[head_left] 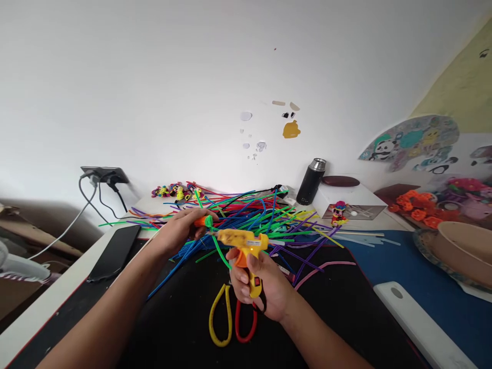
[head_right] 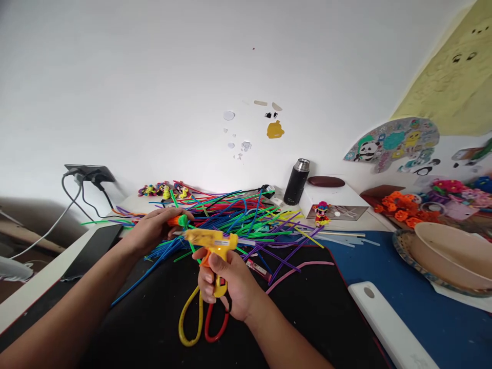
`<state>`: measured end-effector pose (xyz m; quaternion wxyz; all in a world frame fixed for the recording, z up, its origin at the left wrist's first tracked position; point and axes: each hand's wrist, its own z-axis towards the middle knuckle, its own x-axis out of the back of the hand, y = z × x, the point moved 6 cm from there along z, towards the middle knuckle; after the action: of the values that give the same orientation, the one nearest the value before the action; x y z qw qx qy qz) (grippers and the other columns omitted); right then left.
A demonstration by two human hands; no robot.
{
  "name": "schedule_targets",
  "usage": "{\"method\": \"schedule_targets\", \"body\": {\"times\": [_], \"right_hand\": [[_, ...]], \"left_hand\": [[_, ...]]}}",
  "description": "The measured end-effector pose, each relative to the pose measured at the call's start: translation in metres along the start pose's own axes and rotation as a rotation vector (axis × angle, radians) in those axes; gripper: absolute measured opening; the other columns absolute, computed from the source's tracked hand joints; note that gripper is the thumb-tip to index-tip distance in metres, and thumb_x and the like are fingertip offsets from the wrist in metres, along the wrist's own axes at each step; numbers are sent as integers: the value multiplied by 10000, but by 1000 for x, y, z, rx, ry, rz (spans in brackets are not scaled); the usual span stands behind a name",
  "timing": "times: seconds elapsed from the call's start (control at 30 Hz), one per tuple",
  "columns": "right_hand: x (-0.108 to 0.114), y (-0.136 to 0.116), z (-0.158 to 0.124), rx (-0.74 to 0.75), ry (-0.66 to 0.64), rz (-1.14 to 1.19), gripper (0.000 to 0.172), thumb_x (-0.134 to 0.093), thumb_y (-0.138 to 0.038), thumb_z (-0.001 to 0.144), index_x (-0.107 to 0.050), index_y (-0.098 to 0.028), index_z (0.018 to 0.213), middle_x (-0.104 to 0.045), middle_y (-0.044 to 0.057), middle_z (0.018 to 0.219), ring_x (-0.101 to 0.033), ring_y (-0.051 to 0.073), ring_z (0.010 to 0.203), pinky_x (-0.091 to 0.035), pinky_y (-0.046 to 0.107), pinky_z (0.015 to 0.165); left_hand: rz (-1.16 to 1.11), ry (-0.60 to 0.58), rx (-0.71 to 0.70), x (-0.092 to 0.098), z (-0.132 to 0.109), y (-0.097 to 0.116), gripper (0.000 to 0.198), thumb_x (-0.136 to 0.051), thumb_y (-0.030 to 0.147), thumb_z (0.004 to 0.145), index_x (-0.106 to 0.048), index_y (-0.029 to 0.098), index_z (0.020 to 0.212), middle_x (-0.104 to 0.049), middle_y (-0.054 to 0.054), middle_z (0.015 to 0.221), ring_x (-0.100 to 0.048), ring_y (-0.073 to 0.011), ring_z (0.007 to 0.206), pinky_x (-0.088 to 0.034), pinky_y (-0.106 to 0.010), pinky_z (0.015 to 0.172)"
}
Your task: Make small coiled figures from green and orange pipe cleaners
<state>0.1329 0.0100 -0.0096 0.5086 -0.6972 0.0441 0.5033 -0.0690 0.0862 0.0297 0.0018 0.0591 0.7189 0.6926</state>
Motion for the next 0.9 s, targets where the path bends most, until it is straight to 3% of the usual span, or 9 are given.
{"method": "schedule_targets", "body": {"times": [0.1,0.3,0.4,0.53,0.67,0.77,0.9], "right_hand": [[2,-4,0,-2,61,-53,503,-925,-600,844,-739,-149,962,-452,-93,604,-402,67,473,-333,198,424],[14,-17,1,70,169,-381,622,-809,-771,852,-699,-161,910,-509,-84,548,-501,102,426,-388,228,427],[20,-29,0,155,230,-451,653,-792,-804,837,-693,-162,903,-493,-90,524,-514,107,411,-397,232,435],[25,-47,-4,271,330,-394,633,-762,-794,874,-703,-164,887,-448,-94,509,-499,106,398,-374,221,407],[27,-56,-7,327,385,-360,636,-758,-793,877,-714,-159,871,-447,-85,506,-500,107,405,-361,214,400],[27,-56,-7,313,389,-379,645,-763,-801,863,-717,-157,865,-444,-86,495,-493,111,402,-360,220,401],[26,-58,-8,309,417,-471,671,-754,-835,842,-710,-165,850,-450,-88,468,-505,119,394,-395,235,428]], "left_hand": [[104,-83,-4,-7,-3,3,438,-657,558,957,-830,165,866,-536,-2,485,-444,-164,484,-336,-281,507],[132,-176,10,-31,-19,13,435,-727,544,918,-773,181,684,-526,-9,441,-411,-146,434,-335,-274,475],[19,-246,57,-38,-26,18,462,-673,544,957,-832,150,774,-459,5,408,-351,-129,394,-318,-270,452],[-89,-180,21,-14,-28,31,426,-704,501,932,-846,137,765,-401,12,387,-301,-110,371,-273,-249,400],[-179,-209,25,6,-29,38,390,-699,468,906,-840,163,709,-247,50,325,-231,-101,324,-285,-260,384],[-35,-253,44,-6,-30,36,438,-703,519,907,-861,155,723,-329,24,345,-279,-111,332,-293,-264,379],[210,-306,80,-41,-34,28,460,-710,557,927,-868,163,751,-531,-32,465,-381,-124,398,-282,-249,399]]}}
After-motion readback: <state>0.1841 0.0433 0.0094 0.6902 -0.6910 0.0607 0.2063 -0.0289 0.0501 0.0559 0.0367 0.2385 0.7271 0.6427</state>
